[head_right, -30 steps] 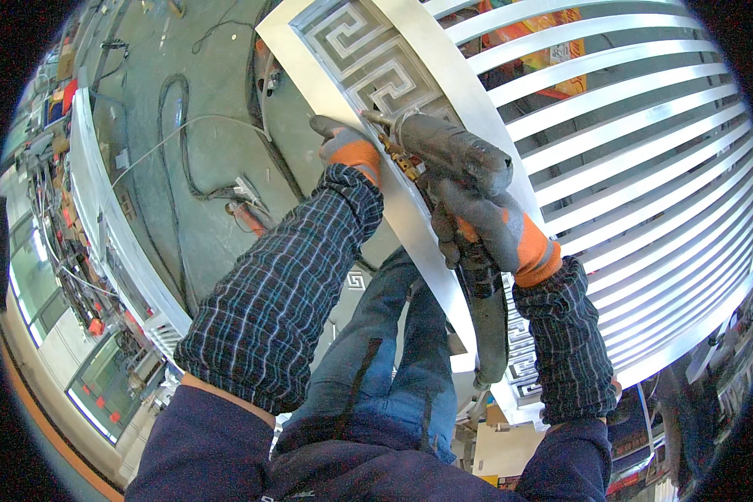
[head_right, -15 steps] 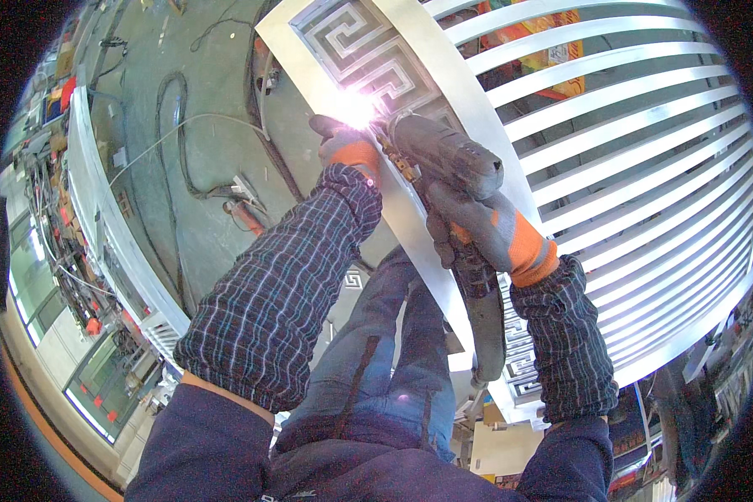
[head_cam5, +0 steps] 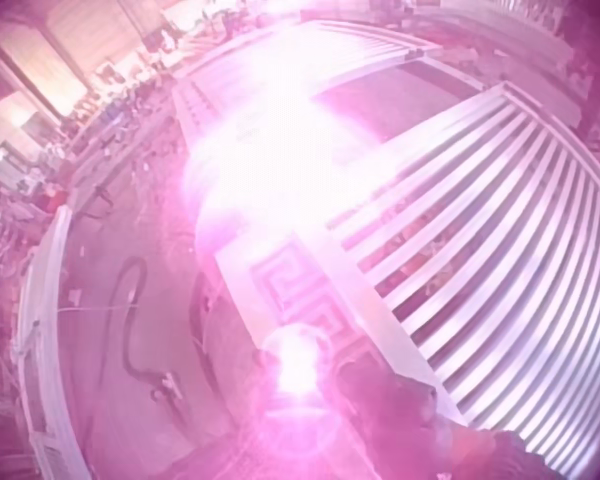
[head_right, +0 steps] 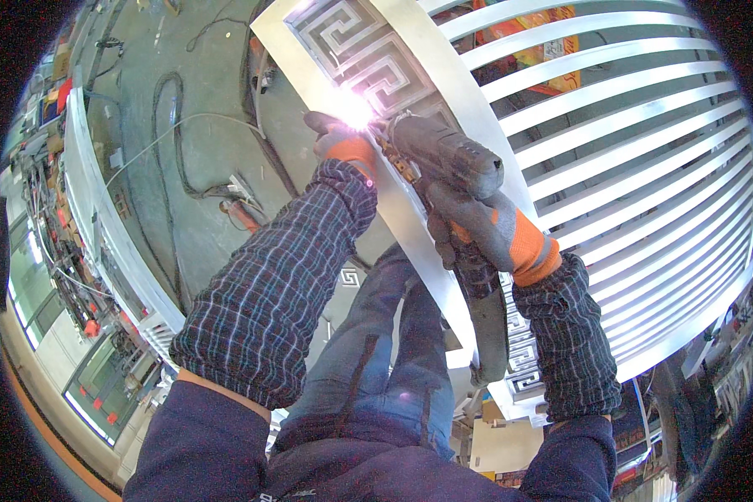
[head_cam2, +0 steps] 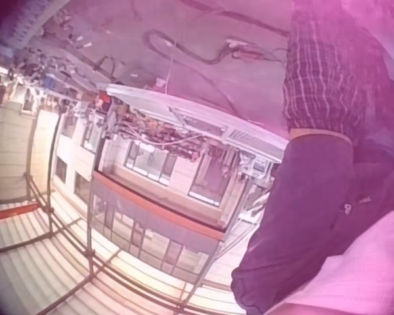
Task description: The person welds decorative metal panels using a handheld welding torch. They position the torch along seams and edges, creating bright sparks as they join components. The person adjusts the panel orientation and continues welding different sections.
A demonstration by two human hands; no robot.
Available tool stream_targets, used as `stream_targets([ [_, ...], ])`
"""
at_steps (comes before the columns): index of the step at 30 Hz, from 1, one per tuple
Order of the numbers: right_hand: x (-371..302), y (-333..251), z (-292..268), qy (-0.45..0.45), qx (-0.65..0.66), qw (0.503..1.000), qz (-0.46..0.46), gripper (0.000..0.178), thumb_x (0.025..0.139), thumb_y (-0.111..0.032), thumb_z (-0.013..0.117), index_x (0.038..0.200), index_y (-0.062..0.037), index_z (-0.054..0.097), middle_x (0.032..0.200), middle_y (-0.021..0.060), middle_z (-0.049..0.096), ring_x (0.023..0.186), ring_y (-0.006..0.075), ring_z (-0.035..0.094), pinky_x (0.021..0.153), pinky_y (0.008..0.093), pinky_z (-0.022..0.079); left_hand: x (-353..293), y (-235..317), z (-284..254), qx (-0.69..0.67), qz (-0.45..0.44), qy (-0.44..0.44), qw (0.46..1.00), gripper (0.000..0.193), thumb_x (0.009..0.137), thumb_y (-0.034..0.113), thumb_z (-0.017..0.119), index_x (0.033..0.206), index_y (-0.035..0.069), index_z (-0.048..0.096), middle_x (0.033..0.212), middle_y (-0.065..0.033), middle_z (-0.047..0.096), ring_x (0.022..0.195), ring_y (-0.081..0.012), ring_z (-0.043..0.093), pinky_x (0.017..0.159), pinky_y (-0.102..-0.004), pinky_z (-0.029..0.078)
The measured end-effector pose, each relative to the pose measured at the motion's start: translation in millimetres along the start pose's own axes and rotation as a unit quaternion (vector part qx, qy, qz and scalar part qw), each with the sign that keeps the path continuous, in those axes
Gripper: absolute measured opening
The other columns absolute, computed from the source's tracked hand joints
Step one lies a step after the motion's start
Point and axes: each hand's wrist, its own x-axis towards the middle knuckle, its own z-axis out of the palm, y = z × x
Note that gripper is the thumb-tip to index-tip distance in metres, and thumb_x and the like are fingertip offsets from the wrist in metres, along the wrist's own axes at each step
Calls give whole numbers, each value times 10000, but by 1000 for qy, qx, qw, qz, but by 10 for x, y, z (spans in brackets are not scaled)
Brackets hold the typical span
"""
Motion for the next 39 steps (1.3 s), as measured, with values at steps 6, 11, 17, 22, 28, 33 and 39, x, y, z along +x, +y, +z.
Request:
stream_targets([
  [6, -56, 104, -62, -5, -22, 999, -27, 349, 1038, -310, 601, 1248, -32, 597, 872, 39, 630, 702, 133, 624, 598, 283, 522, 74, -9, 120, 5, -24, 37, 999, 573, 1097, 415, 365, 1439, -29, 489, 1235, -231, 685, 1075, -321, 704, 915, -394, 570],
  [11, -628, 66, -145, -14, 62, 998, 3, 404, 998, -243, 633, 1322, -6, 585, 964, 70, 675, 820, 162, 665, 729, 316, 555, 233, -21, 257, 28, -34, 82, 996, 579, 1097, 425, 364, 1430, -26, 506, 1237, -230, 687, 1076, -320, 705, 915, -391, 571],
  [17, -1533, 114, 54, 39, 61, 995, 75, 350, 953, -142, 679, 1269, -18, 595, 921, 72, 693, 806, 162, 681, 734, 334, 585, 314, -42, 116, 514, 99, 54, 851, 707, 1084, 534, 253, 1420, -6, 560, 1315, -191, 682, 1135, -303, 694, 996, -422, 544],
  [22, -1921, 482, 339, 12, 183, 983, 15, 556, 906, -252, 795, 1351, -23, 553, 1137, 132, 684, 940, 211, 693, 807, 364, 587, -272, 262, -234, -122, -99, 66, 985, 735, 1050, 572, 307, 1504, 17, 469, 1414, -182, 624, 1237, -325, 649, 1078, -487, 495],
  [28, -2191, 897, 646, 39, 70, 997, 14, 721, 898, -309, 756, 1485, -13, 461, 1072, 83, 672, 926, 168, 664, 814, 355, 554, 214, 37, -99, 411, 131, 36, 901, 502, 1053, 363, 458, 1460, 77, 529, 1464, -140, 595, 1310, -301, 598, 1112, -519, 437],
  [33, -2646, 955, 628, 60, 23, 996, 62, 626, 879, -298, 764, 1393, -31, 525, 1028, 58, 667, 900, 135, 663, 788, 319, 561, -600, -264, -151, 715, 310, 77, 622, 518, 1079, 390, 422, 1496, 107, 542, 1548, -126, 524, 1410, -289, 510, 1140, -649, 344],
  [39, -2589, 1130, 315, 60, 139, 989, 1, 583, 930, -442, 733, 1299, -30, 548, 943, 82, 644, 779, 174, 650, 674, 320, 567, -1165, -675, 903, 643, 276, 23, 714, 533, 1029, 407, 496, 1481, 133, 566, 1529, -127, 538, 1412, -368, 483, 1129, -681, 329],
])
